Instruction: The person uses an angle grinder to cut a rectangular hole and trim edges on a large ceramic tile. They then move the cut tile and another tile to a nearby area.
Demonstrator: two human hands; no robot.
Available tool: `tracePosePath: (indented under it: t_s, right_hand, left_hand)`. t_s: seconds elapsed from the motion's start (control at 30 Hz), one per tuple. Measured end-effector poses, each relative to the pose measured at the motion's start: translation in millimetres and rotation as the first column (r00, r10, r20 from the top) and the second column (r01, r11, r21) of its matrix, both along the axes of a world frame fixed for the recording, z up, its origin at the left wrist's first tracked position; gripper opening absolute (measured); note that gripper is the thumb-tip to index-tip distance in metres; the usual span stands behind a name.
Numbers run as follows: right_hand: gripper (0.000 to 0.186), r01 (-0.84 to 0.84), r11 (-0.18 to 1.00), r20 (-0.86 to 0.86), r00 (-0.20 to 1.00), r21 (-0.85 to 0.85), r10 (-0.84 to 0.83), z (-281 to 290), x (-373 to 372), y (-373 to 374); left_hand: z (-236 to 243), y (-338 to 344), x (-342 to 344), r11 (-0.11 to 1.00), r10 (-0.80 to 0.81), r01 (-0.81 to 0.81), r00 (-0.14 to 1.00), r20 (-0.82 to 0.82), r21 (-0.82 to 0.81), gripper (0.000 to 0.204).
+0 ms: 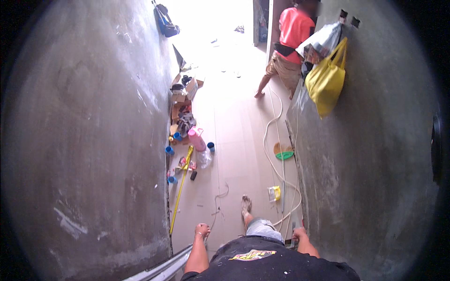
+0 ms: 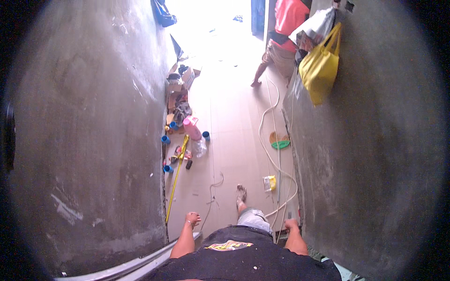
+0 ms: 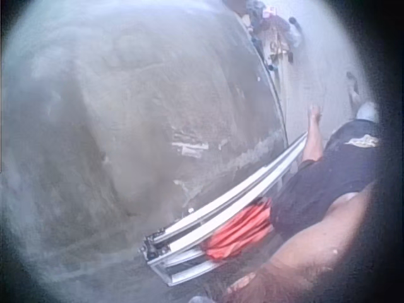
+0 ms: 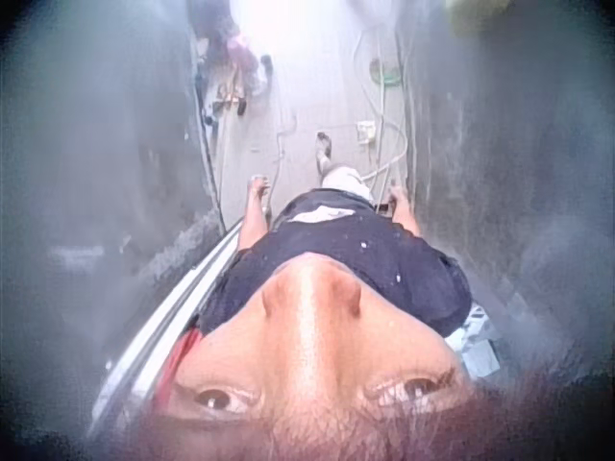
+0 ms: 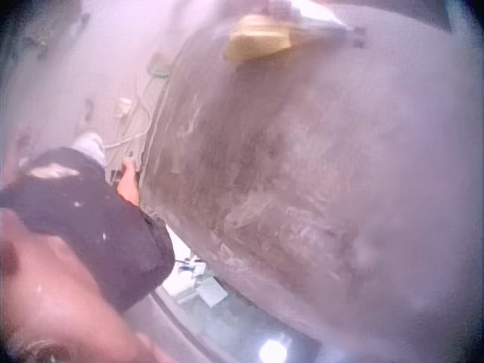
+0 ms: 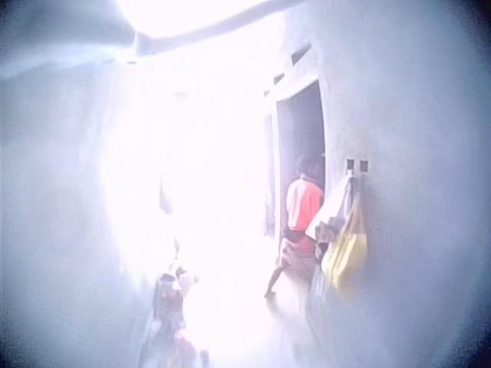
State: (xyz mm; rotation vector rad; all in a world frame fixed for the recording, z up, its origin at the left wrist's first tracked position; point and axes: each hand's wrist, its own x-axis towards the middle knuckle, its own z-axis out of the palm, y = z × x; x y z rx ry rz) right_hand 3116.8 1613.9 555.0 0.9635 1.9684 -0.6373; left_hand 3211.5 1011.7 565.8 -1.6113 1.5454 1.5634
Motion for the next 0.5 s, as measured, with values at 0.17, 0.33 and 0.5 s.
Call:
tracePosePath:
  t_s: [0.17, 0.33, 0.5]
  right_hand:
    - [0.019, 0.46, 0.879, -0.104, 0.875, -0.123, -0.473, 44, -127, -20]
    - [0.025, -0.008, 1.0, -0.187, 0.982, 0.004, 0.009, 33, -318, -71]
    - [0.01, -0.112, 0.989, -0.417, 0.907, -0.097, 0.061, 12, -522, -163]
  left_hand:
    - [7, -30, -124, 0.994, -0.094, 0.085, 0.984, 0.151, 0.066, 0.02]
    - [-2, -72, -242, 0.998, 0.059, -0.059, 0.996, -0.062, 0.001, 0.019]
    - [-30, -120, -366, 0.98, 0.038, -0.056, 0.995, 0.097, 0.193, 0.019]
